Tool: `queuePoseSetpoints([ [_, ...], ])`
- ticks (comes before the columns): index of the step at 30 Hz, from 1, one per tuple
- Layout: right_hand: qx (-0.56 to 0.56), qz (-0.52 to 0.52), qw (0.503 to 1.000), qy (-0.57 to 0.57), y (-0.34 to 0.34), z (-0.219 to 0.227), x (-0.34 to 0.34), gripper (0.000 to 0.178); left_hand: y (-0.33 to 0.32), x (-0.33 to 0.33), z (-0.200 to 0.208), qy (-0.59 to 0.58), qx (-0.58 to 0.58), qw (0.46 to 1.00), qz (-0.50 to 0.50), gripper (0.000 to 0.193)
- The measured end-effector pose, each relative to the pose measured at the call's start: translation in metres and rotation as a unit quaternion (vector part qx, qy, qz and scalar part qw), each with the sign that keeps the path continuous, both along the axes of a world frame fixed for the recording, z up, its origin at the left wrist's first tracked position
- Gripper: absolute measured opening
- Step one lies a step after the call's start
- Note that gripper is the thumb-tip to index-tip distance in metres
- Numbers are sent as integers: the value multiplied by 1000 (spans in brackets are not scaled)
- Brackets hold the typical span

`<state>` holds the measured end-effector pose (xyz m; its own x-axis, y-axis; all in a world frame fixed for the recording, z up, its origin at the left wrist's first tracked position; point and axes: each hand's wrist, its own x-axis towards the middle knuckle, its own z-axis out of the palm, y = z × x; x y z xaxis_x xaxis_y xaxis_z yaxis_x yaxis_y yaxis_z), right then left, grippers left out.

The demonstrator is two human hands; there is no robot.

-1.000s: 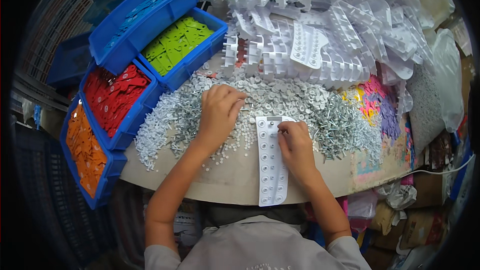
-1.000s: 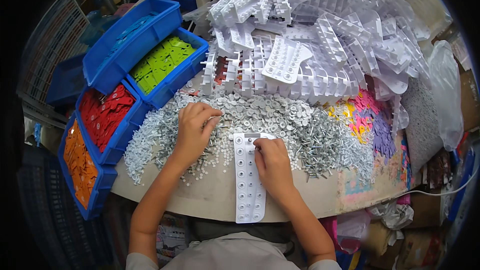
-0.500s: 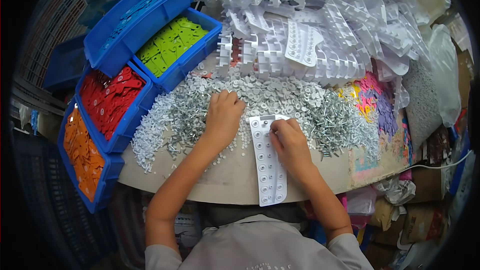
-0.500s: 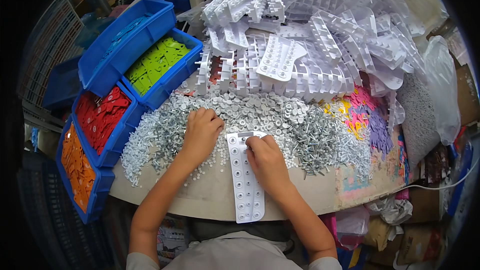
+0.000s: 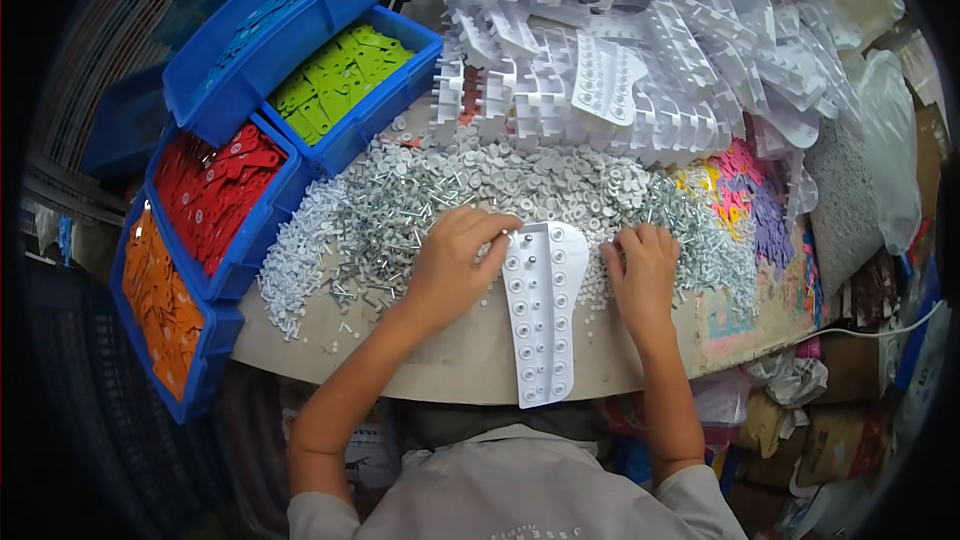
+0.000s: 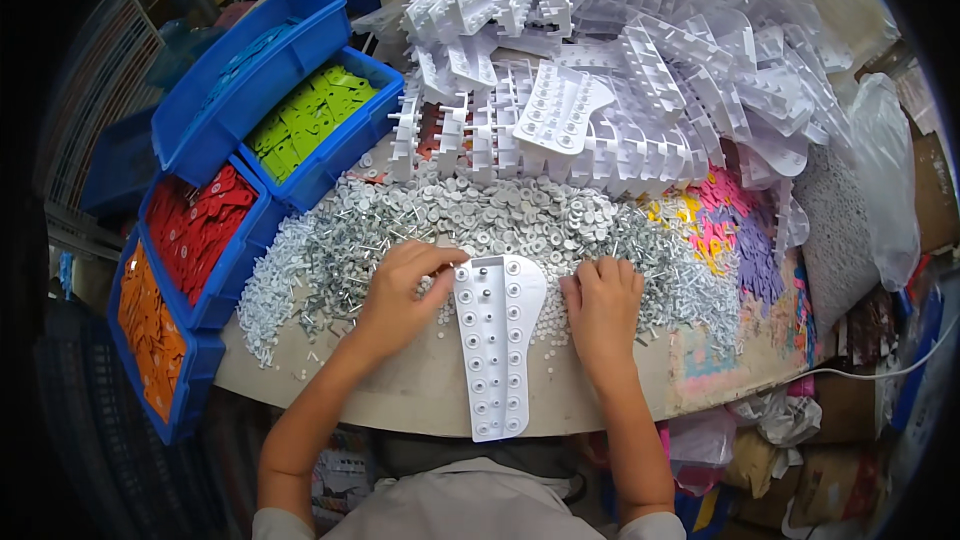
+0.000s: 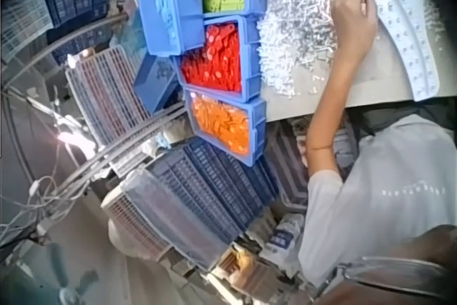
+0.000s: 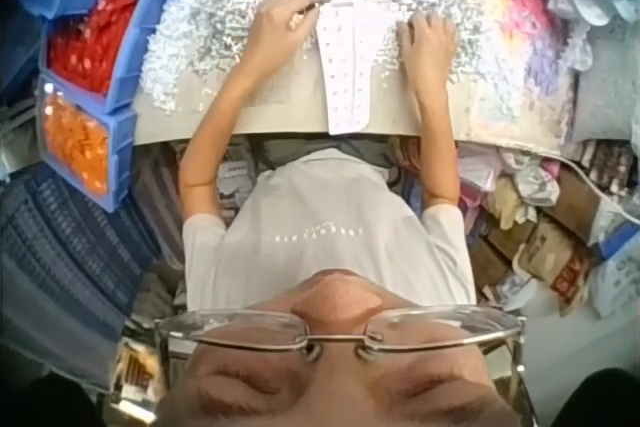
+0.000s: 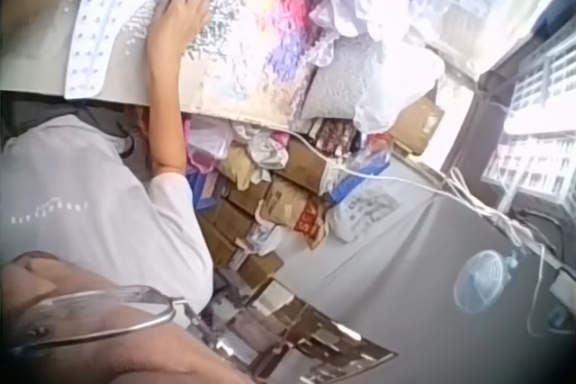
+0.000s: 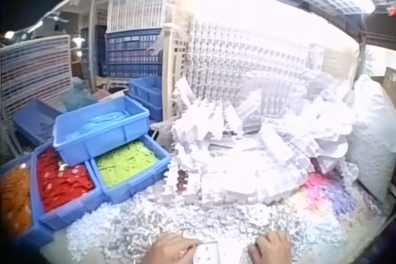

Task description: Assembling a colorful toy percussion instrument by inserting small circular keys into a white plastic frame.

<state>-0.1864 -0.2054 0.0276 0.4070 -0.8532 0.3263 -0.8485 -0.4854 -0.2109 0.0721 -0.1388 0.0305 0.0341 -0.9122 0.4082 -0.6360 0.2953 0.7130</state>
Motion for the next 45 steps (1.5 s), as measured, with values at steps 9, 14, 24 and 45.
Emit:
queuePoseSetpoints([
  [9, 18, -12, 999, 28, 7, -11, -2, 11, 11, -31, -12, 48, 43, 998, -23, 14],
  [14, 68, -30, 993, -97, 15, -9, -5, 9, 10, -38, -22, 4, 4, 999, -42, 11],
  [24, 138, 94, 954, -248, 55, 15, 24, 16, 21, -41, -20, -76, -39, 995, -50, 14],
  [45, 73, 165, 975, -131, 57, 19, 25, 19, -44, 11, -28, -190, -10, 979, 74, 7],
])
